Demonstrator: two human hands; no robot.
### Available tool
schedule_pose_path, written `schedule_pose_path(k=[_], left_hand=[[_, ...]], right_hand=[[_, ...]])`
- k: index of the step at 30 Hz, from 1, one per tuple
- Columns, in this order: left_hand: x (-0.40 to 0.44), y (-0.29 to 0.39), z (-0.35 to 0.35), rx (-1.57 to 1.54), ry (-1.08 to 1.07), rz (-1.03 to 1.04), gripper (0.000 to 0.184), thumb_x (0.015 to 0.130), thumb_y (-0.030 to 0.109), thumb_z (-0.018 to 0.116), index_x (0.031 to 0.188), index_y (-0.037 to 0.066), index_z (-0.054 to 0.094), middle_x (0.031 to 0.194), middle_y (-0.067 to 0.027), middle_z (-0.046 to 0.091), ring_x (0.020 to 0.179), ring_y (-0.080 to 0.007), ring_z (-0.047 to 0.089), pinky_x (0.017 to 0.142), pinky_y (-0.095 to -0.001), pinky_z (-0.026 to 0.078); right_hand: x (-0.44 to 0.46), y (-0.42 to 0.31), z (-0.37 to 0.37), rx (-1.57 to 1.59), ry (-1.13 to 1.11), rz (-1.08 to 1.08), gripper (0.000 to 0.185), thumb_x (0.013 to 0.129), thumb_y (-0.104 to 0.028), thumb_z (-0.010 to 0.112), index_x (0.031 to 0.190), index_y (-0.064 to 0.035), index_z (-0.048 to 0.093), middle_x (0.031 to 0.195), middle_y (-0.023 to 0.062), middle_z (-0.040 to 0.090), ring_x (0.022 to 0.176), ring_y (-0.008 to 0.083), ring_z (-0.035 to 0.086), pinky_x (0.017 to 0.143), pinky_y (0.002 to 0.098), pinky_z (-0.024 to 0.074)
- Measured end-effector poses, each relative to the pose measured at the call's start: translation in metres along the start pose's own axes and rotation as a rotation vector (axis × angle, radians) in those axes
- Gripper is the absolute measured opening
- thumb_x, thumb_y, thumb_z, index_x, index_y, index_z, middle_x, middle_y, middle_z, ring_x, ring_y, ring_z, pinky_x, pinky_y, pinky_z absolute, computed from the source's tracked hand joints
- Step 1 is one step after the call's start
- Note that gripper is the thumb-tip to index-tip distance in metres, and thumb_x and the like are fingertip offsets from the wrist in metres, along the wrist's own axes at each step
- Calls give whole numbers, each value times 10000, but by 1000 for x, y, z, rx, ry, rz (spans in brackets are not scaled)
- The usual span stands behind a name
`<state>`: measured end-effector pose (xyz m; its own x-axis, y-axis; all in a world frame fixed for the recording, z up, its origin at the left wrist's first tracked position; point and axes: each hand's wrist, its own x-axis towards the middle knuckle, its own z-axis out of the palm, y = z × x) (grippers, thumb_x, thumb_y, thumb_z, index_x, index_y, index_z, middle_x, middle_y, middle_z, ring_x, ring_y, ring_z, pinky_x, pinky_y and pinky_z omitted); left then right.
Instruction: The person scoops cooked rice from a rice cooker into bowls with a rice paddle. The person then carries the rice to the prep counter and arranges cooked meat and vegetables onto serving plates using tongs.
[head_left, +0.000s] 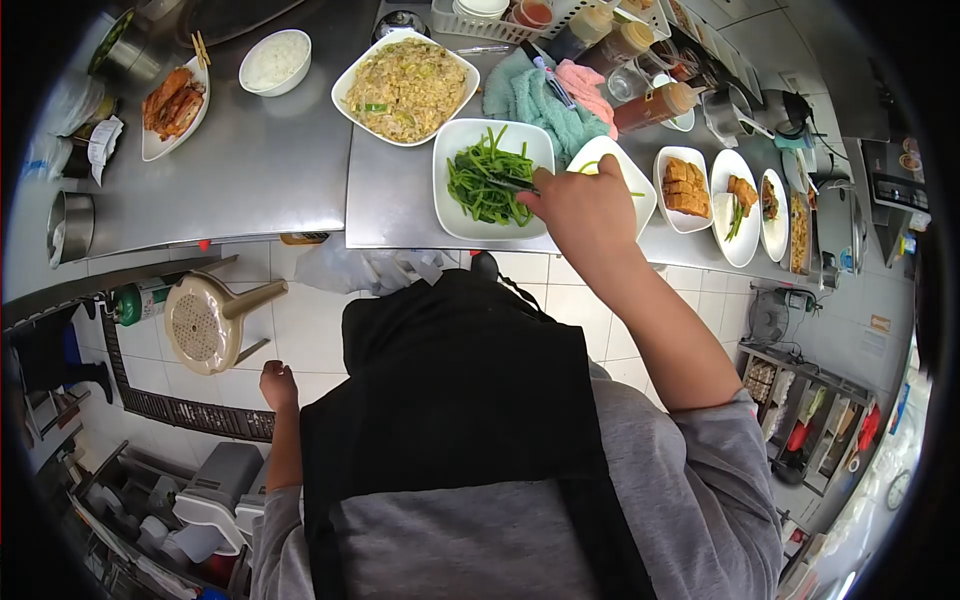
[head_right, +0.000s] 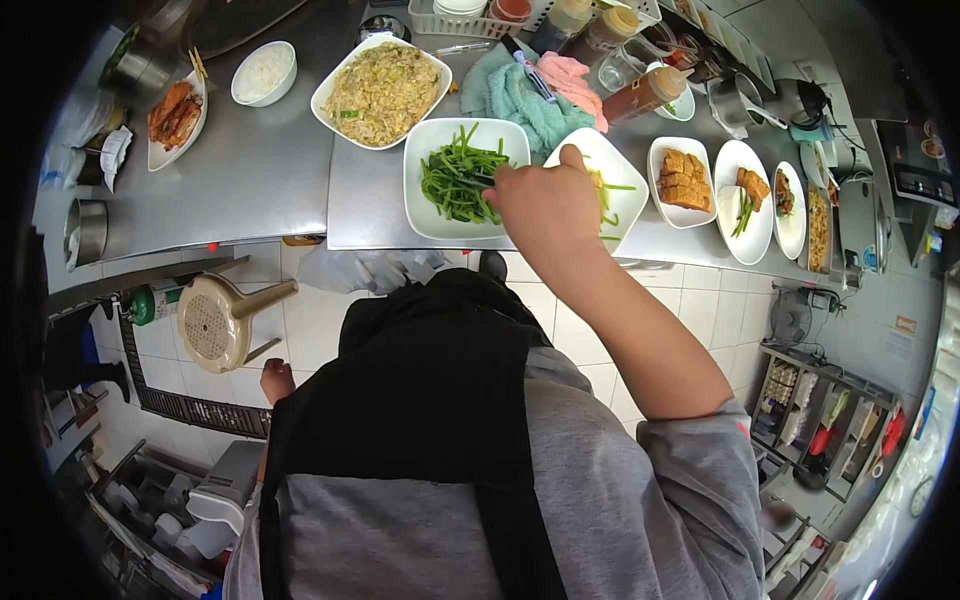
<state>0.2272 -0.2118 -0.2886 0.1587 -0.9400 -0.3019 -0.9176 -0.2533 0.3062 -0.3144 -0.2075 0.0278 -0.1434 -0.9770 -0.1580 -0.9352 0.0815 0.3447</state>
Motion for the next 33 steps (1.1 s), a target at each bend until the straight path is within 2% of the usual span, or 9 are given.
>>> schedule_pose_path(k=[5, 9, 13, 17, 20, 23, 25, 29, 33], left_hand=[[8, 5, -8, -12, 23, 50, 164, 786, 78, 690, 939, 28, 658, 882, -136, 700, 824, -316, 679, 743, -413, 538], [15, 12, -10, 7, 20, 76, 162, 786, 78, 691, 936, 26, 660, 889, -138, 702, 825, -317, 679, 745, -412, 538], [14, 16, -9, -2, -1, 90, 175, 781, 72, 693, 946, 20, 662, 894, -141, 703, 826, -314, 679, 743, -412, 538], [19, 27, -9, 44, -29, 101, 195, 775, 72, 698, 961, 21, 665, 888, -139, 700, 821, -312, 677, 743, -410, 537], [28, 31, -10, 18, 6, 165, 199, 774, 80, 700, 965, 31, 667, 876, -135, 696, 821, -314, 672, 744, -412, 534], [31, 45, -12, 57, 16, 133, 202, 775, 89, 703, 967, 38, 670, 880, -133, 693, 826, -312, 670, 744, -413, 532], [31, 51, -14, 56, 17, 139, 203, 775, 91, 704, 968, 38, 670, 883, -133, 693, 827, -312, 669, 745, -414, 531], [25, 47, -11, 38, 16, 161, 197, 775, 95, 709, 956, 31, 665, 880, -135, 692, 821, -314, 669, 744, -416, 529], [20, 39, -8, 37, 11, 179, 180, 775, 91, 704, 937, 25, 658, 871, -139, 691, 823, -316, 670, 744, -416, 529]], right_hand=[[-9, 27, -11, 60, 31, 100, 405, 900, -497, 567, 763, -128, 660, 575, 35, 631, 530, 214, 611, 788, 350, 398], [-42, 76, -38, 270, 100, 240, 521, 827, -606, 601, 759, -92, 661, 563, 70, 612, 537, 276, 592, 749, 395, 414], [-67, 125, 2, 217, -34, 372, 544, 824, -629, 591, 809, -93, 683, 602, 100, 629, 596, 305, 620, 763, 443, 424], [-65, 117, 57, 118, -184, 301, 518, 863, -612, 555, 805, -116, 691, 679, 79, 673, 637, 267, 649, 754, 435, 420], [-58, 97, 74, 164, -250, 337, 499, 855, -587, 590, 834, -99, 690, 668, 93, 668, 645, 287, 646, 835, 448, 417], [-62, 91, 79, 162, -268, 342, 471, 869, -581, 566, 808, -132, 690, 684, 74, 676, 650, 260, 657, 811, 449, 426], [-70, 98, 78, 238, -173, 353, 478, 874, -577, 563, 809, -119, 687, 688, 70, 678, 658, 262, 661, 835, 462, 430], [-81, 125, 60, 173, -256, 391, 521, 858, -608, 565, 809, -104, 688, 694, 67, 682, 670, 265, 666, 885, 472, 429], [-82, 122, 74, 74, -311, 288, 596, 880, -618, 525, 714, -62, 662, 638, 106, 654, 613, 289, 645, 834, 474, 437]])
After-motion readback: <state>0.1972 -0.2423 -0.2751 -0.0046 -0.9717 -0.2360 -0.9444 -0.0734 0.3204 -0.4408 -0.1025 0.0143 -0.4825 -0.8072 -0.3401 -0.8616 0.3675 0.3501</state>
